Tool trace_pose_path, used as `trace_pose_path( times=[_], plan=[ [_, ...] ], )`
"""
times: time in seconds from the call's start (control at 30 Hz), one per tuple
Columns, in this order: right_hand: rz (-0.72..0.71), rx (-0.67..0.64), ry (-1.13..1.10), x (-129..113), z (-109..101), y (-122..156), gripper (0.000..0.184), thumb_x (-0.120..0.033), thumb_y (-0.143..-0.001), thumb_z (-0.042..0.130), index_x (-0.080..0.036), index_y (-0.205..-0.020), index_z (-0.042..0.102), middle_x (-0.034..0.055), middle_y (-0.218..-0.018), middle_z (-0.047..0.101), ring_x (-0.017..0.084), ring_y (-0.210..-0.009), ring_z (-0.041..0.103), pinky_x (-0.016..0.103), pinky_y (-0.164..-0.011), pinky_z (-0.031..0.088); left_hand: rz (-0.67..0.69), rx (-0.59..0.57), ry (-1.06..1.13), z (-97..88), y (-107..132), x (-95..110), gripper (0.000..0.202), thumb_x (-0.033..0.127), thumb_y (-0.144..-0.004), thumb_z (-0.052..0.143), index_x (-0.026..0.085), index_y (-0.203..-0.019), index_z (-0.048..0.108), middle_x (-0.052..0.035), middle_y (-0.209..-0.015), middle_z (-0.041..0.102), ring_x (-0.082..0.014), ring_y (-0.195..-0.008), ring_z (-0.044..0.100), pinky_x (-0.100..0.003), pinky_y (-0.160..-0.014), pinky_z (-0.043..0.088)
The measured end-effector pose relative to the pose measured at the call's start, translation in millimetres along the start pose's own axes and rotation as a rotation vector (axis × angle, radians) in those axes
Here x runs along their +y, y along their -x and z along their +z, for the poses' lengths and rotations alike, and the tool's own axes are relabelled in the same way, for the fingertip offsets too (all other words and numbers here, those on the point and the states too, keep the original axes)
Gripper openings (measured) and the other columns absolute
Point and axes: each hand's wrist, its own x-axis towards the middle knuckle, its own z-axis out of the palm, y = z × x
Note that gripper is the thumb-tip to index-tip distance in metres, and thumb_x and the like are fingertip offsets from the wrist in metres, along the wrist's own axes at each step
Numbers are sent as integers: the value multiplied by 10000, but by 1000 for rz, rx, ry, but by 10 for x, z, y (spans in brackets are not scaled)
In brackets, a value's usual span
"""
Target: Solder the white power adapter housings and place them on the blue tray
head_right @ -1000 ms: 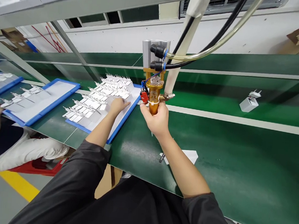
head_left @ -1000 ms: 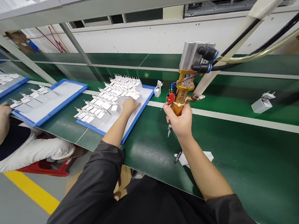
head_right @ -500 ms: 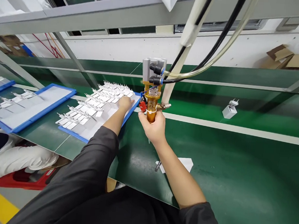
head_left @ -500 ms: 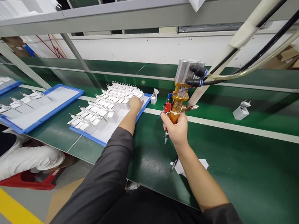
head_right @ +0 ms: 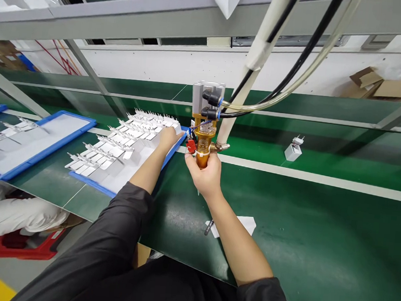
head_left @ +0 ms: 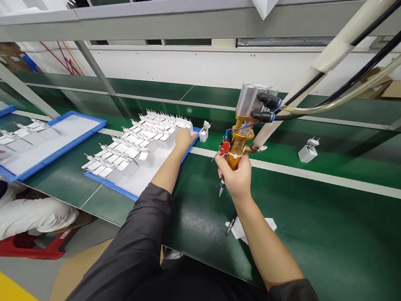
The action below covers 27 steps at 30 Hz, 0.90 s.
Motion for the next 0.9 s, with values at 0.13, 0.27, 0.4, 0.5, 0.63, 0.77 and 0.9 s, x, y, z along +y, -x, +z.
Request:
trace_pose_path(
  times=[0.13,0.27,0.4,0.5,0.63,0.77,0.9],
  plan=[
    [-9,5,1,-8,-17,5,328,-433,-757,679,-186,-897,515,-50,-661,553,48,-473,447,216,-475,382,135,61,74,159,74,324,548,444,-816,637,96,-1234,563,-187,-1248,602,-319,-1268,479,-360,-1029,380],
    [-15,-18,-1,-22,-24,10,312,-429,-774,665,-188,-895,508,-72,-589,520,52,-414,438,215,-431,362,115,104,136,244,82,496,428,258,-818,619,82,-1204,569,-217,-1258,590,-353,-1292,441,-429,-1019,382],
    [-20,-23,-13,-33,-24,3,304,-412,-768,673,-187,-893,513,-75,-567,516,58,-419,451,215,-431,376,135,93,204,125,108,464,505,142,-795,606,93,-1284,491,-180,-1175,648,-307,-1176,559,-378,-958,429],
    [-3,-19,-21,-40,-30,-5,294,-402,-762,679,-186,-883,520,-75,-558,510,58,-419,454,217,-432,381,202,57,256,-67,275,352,590,157,-789,637,108,-1339,430,-129,-1132,675,-255,-1087,619,-323,-916,458],
    [-4,-17,-40,-35,-50,-17,278,-381,-761,679,-193,-890,521,-82,-543,487,60,-411,450,223,-435,380,300,-31,328,-290,884,30,652,232,-743,724,191,-1327,437,-42,-1087,692,-175,-884,665,-274,-849,489],
    [-79,-12,-38,-23,-60,-28,229,-345,-769,667,-202,-885,532,-52,-640,541,58,-485,472,226,-475,396,362,-147,475,-254,1799,-368,615,266,-743,733,240,-1289,453,-18,-1046,699,-137,-779,649,-271,-783,521],
    [-126,-16,-43,-38,-49,-16,208,-326,-774,664,-207,-874,527,-38,-741,575,40,-518,456,223,-500,391,393,-71,570,0,2532,-576,568,281,-794,705,245,-1285,421,-29,-1035,682,-162,-921,654,-303,-825,550]
  ],
)
